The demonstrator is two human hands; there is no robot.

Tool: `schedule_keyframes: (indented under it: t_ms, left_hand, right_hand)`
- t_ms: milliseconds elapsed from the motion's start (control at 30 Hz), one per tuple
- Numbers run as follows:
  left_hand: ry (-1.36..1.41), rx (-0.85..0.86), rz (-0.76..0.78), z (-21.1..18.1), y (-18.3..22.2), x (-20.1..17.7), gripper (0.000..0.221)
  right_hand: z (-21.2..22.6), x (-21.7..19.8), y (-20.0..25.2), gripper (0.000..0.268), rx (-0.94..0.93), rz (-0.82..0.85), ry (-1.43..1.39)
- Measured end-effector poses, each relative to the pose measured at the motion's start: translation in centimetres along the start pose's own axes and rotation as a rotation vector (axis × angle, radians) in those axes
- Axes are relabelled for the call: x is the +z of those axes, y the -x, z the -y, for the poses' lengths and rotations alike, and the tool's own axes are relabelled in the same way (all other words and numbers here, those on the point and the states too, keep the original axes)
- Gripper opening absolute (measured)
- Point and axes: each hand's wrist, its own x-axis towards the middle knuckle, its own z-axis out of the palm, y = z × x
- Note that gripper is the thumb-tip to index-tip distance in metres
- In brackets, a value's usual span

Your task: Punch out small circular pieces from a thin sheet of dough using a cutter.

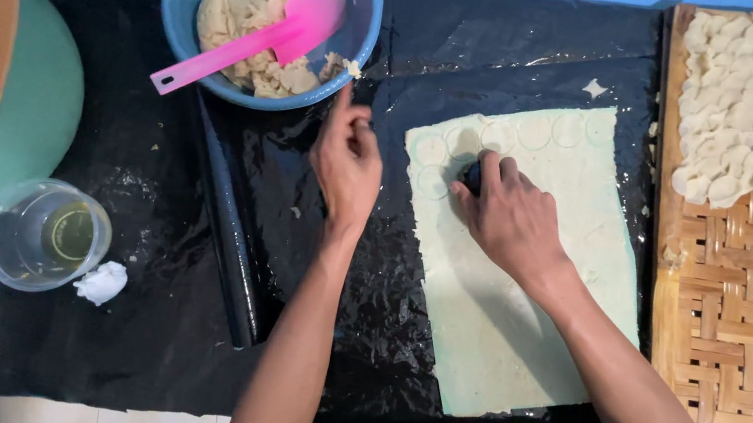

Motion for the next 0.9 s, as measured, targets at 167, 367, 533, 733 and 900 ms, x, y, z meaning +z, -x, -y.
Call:
schedule_keyframes:
  t_ms: [167, 367, 533, 733, 900]
  left_hand:
    - [-0.057, 0.233, 0.054, -1.0, -0.4, -0.3, 0.034]
    - [0.001, 0.054, 0.059, 0.3, 0.0, 0.5, 0.011]
    - [-0.003, 0.017, 0.056, 0.1, -0.2, 0.5, 0.014]
    - [-0.005, 0.016, 0.073, -0.2, 0.0, 0.4, 0.012]
    - [-0.063, 0.082, 0.107, 0.0, 0.1, 0.2, 0.007]
  right_hand:
    - [-0.5, 1.2, -0.4, 0.047, -0.062, -0.043, 0.046]
    - [0.0, 0.8, -0.7, 0.047, -0.052, 0.01, 0.082]
    - [0.2, 0.6, -1.0, 0.044, -0.095, -0.028, 0.079]
    - [0.1, 2.3, -1.7, 0.045, -0.016, 0.087, 0.267]
    - [-0.6, 2.0, -1.8, 0.046, -0.168, -0.021, 0.255]
